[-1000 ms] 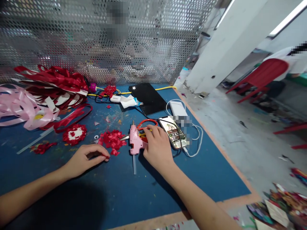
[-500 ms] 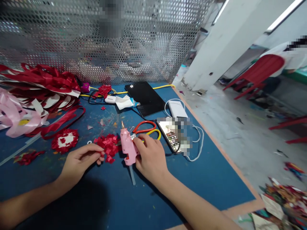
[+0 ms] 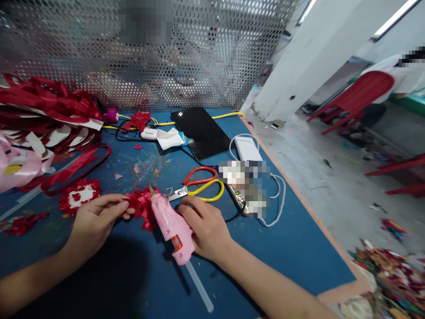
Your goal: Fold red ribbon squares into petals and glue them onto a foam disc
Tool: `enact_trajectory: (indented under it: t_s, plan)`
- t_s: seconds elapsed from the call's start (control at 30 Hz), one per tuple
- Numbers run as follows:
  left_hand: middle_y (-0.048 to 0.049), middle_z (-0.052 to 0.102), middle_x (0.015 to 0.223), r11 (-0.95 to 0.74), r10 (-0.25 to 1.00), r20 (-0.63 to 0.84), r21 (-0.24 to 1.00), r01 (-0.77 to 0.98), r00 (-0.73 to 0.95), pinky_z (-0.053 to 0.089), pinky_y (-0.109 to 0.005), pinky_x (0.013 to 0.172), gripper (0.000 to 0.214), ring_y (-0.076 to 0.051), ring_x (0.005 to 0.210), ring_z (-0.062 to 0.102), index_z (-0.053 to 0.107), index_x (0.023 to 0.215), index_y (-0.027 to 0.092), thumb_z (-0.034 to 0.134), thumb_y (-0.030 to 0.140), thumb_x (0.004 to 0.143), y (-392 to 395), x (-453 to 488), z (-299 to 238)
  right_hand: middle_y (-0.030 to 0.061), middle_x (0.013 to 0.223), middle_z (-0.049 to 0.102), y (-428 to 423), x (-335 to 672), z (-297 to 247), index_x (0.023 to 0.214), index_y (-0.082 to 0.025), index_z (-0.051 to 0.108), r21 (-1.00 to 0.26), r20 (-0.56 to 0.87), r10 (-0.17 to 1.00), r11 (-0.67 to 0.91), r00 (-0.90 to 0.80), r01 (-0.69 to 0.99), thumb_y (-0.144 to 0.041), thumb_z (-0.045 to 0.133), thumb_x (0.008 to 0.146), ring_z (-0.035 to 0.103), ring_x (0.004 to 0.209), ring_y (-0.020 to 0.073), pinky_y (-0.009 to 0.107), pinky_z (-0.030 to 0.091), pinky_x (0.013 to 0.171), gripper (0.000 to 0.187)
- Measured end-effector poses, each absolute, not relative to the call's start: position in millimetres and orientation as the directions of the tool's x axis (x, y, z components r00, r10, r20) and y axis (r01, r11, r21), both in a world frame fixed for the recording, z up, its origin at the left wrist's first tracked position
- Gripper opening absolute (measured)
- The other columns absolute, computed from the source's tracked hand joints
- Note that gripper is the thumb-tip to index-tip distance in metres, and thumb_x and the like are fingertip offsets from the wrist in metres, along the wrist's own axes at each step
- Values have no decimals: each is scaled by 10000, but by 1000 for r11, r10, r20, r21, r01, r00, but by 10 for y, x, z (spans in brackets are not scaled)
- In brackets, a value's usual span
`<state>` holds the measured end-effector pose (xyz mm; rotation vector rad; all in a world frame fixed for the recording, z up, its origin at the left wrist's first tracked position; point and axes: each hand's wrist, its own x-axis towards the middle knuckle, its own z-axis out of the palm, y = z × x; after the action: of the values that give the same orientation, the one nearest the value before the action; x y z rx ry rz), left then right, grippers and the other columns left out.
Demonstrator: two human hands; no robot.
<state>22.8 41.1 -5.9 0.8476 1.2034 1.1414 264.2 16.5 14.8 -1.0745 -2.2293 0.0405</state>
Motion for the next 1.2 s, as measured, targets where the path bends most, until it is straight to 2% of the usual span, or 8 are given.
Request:
enact_trajectory:
  t_s: [0.2, 0.37, 0.63, 0.9, 1.2]
  plan:
    - [-8, 724, 571, 268, 952, -297, 927, -263, -78, 569, -174, 560, 179, -133, 546, 697, 682, 732, 131, 780, 201, 600, 430, 276, -16, 119, 897, 610, 150, 2627, 155, 886, -144, 579, -212, 591, 653, 692, -473, 690, -173, 343, 949, 615, 792, 146, 230, 500, 634, 245]
    - [-20, 720, 571, 262, 953, -291, 933, -247, -87, 583, -203, 552, 205, -166, 571, 714, 682, 728, 116, 784, 234, 595, 439, 289, 3, 112, 881, 609, 147, 2605, 139, 834, -149, 571, -181, 575, 626, 725, -526, 665, -170, 327, 959, 611, 736, 129, 215, 478, 583, 274]
    - [-28, 711, 547, 278, 958, -285, 948, -155, -25, 585, -215, 547, 216, -170, 551, 707, 684, 692, 119, 792, 259, 569, 422, 295, 71, 118, 880, 623, 130, 2529, 152, 797, -146, 569, -174, 502, 636, 739, -587, 651, -213, 258, 984, 614, 681, 126, 221, 467, 543, 368]
    - [-46, 715, 557, 248, 969, -249, 965, -86, 1, 580, -253, 548, 189, -190, 551, 704, 680, 675, 127, 765, 276, 594, 414, 285, 85, 105, 863, 621, 110, 2533, 127, 768, -154, 559, -209, 437, 669, 726, -601, 656, -208, 257, 980, 605, 662, 124, 221, 445, 510, 373]
    - [-35, 713, 543, 256, 967, -255, 961, -101, 21, 562, -219, 531, 136, -163, 530, 694, 672, 676, 132, 730, 236, 609, 426, 295, 101, 89, 825, 614, 88, 2537, 121, 762, -167, 533, -211, 406, 683, 717, -608, 665, -188, 241, 984, 606, 652, 111, 208, 422, 503, 367]
